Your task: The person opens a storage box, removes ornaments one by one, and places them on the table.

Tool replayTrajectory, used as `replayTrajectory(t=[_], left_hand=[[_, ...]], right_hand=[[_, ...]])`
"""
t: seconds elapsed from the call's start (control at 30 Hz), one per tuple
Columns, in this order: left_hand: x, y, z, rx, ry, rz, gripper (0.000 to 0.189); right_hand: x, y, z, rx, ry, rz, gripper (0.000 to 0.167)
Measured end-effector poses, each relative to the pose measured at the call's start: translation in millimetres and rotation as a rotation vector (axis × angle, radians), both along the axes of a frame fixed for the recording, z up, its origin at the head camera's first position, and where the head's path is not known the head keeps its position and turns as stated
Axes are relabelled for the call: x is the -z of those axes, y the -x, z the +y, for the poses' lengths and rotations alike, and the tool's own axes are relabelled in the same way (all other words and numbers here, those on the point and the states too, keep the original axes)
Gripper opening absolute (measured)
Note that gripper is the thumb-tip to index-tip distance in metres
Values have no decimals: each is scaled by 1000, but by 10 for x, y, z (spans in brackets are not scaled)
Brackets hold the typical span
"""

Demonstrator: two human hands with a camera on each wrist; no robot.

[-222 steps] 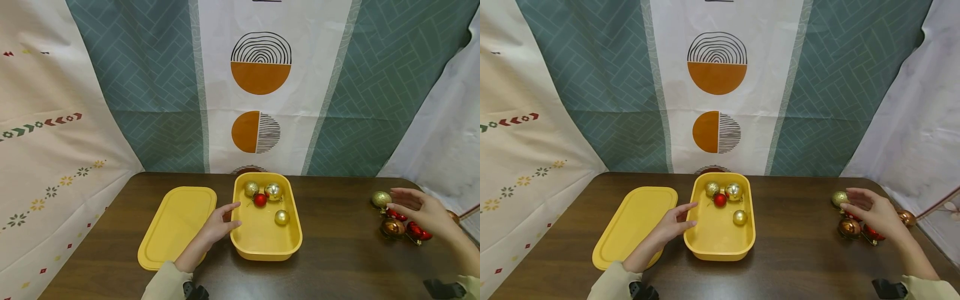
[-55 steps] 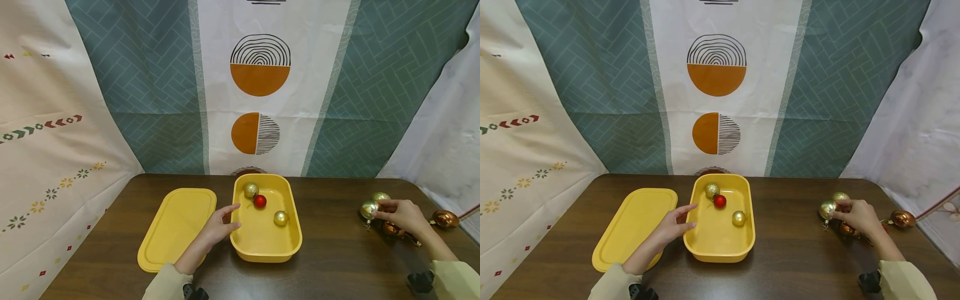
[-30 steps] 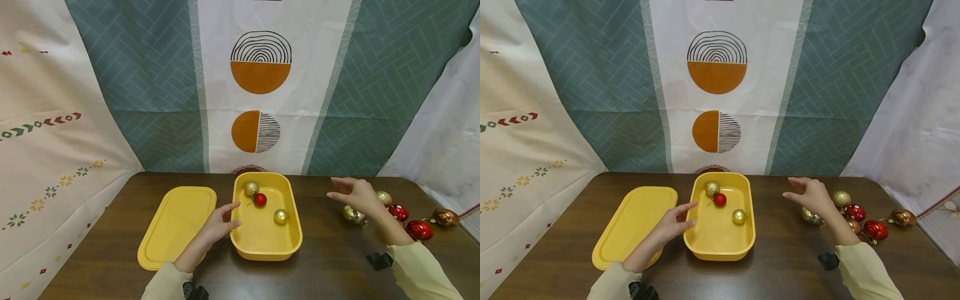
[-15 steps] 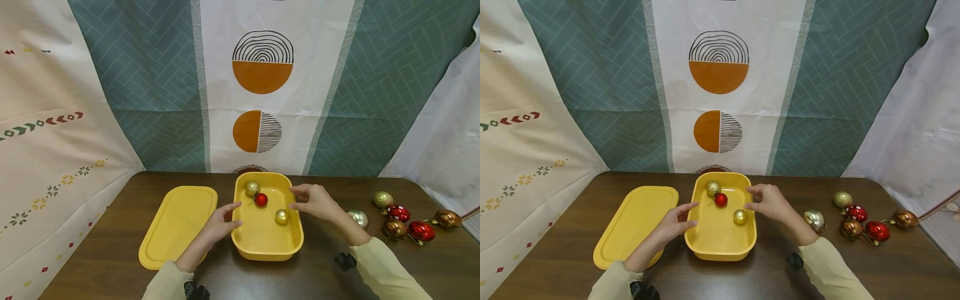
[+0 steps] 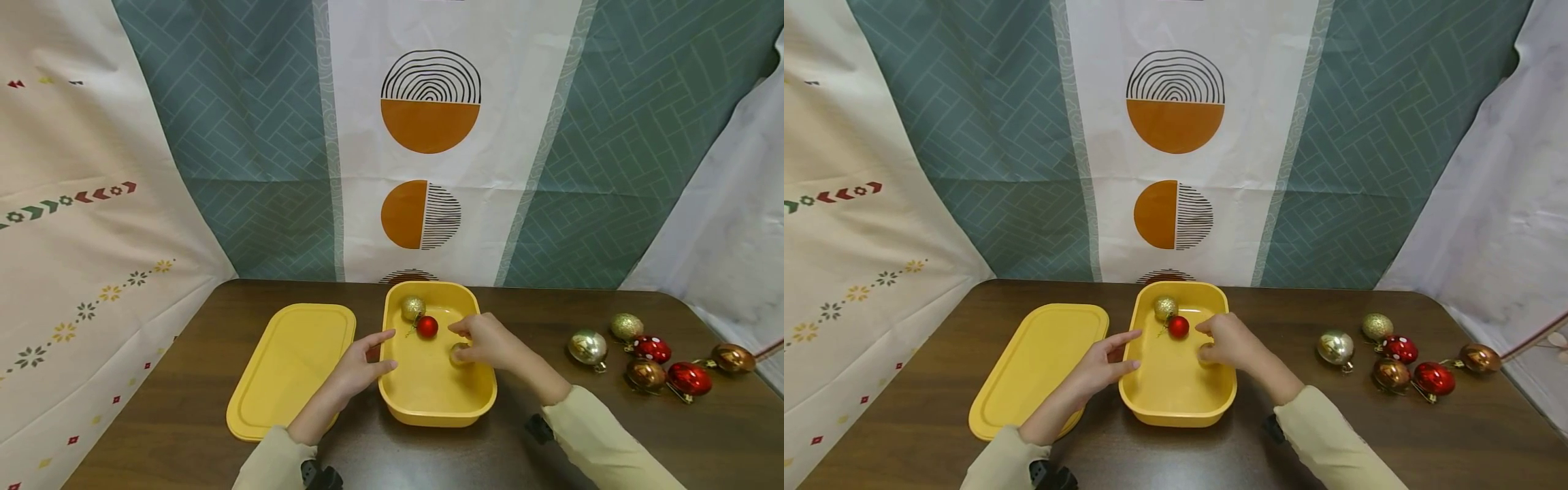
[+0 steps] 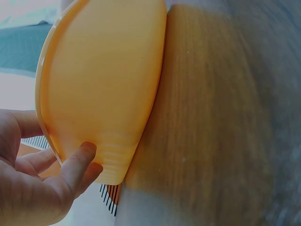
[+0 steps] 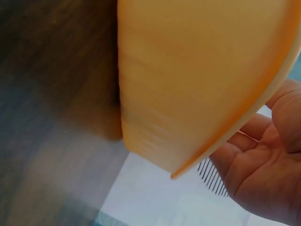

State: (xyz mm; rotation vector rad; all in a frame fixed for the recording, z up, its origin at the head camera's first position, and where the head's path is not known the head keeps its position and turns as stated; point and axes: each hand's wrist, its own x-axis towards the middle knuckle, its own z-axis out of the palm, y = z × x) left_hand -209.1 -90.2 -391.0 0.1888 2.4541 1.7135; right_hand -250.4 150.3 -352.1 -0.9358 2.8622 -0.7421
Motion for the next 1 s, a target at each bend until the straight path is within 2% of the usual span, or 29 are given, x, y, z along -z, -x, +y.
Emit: replayTrajectory(t=[0.17,0.3,0.57,0.8,1.0], left_hand=[[-8,-10,-8,0,-6,3,51],[-8,-15,-13,6,-24,5,52],[13,-7,-12,28,-48,15,52],[22,9,-8,29,-43,16,51],[11,0,-11,24,-36,9,51]], right_hand=[[-5,21,-89,-25,-107,25,7],[8,34,-148,-35,-167,55,23],[39,9,-206,-2,-270,112,17],[51,17,-198,-25,-280,149,22],[31,4,-152,-76,-172,147,15]])
